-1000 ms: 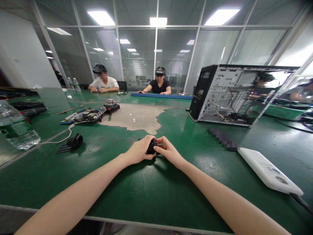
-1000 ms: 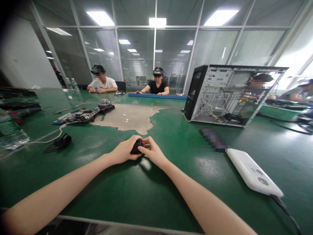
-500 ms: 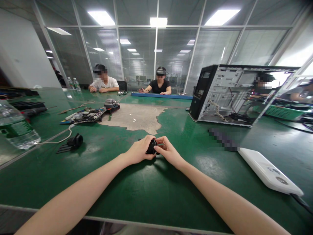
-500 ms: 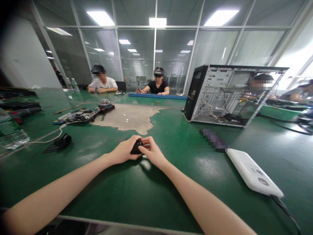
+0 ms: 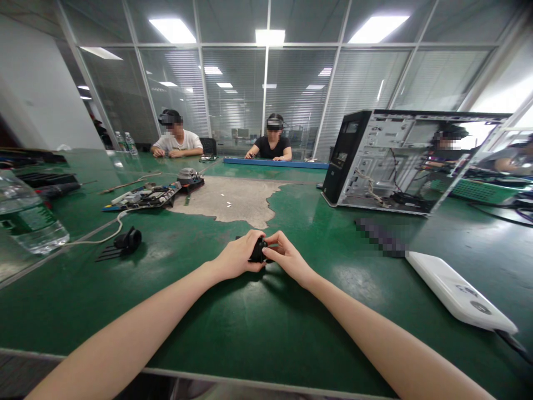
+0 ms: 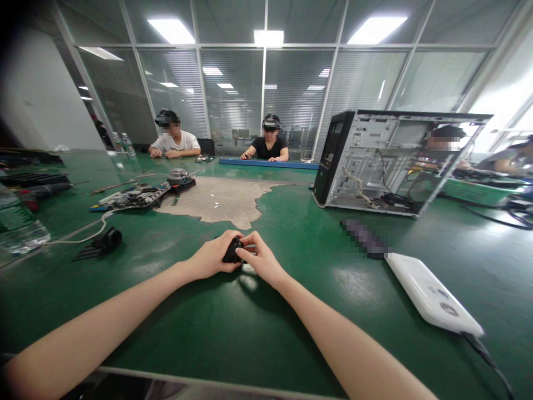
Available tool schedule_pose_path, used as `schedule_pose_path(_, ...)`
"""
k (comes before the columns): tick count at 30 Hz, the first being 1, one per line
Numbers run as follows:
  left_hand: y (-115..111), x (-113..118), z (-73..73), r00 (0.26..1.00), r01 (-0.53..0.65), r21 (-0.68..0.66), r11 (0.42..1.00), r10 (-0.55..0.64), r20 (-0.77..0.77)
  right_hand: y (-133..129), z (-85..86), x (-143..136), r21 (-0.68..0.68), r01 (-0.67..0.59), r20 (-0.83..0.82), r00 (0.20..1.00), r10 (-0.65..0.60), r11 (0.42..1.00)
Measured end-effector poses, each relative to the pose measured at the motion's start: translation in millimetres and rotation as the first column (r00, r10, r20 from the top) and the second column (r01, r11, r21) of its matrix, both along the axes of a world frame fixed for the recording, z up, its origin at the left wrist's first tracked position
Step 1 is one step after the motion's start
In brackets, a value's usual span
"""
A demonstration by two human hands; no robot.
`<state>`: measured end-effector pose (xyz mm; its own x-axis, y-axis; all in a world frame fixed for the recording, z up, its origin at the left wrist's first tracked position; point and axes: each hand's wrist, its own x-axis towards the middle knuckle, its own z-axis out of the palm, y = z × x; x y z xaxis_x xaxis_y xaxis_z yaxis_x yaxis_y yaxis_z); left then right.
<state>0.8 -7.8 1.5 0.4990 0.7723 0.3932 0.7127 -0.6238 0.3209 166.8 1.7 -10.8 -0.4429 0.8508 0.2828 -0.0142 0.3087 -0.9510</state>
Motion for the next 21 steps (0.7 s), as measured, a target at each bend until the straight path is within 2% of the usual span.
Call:
schedule_pose_path(6,0.6,0.5,-0.2,1.000,0.005,-0.004,1.000,-0.005,0.012,-0.6,0.9,-0.6,0.004,0.034,0.032,0.999,-0.034,0.999)
schedule_pose_path(12,0.1,0.4,0.4,1.000,-0.004,-0.020,1.000,0.004,0.017,-1.3,2.7,-0.9,-0.058,0.071,0.055,0.996,-0.068,0.996)
schedule_pose_path(21,0.0,-0.1,0.3,1.000,-0.008,-0.015,1.000,0.008,-0.002,-1.3,3.6,1.2,-0.012,0.010,0.007,1.000,-0.010,1.000)
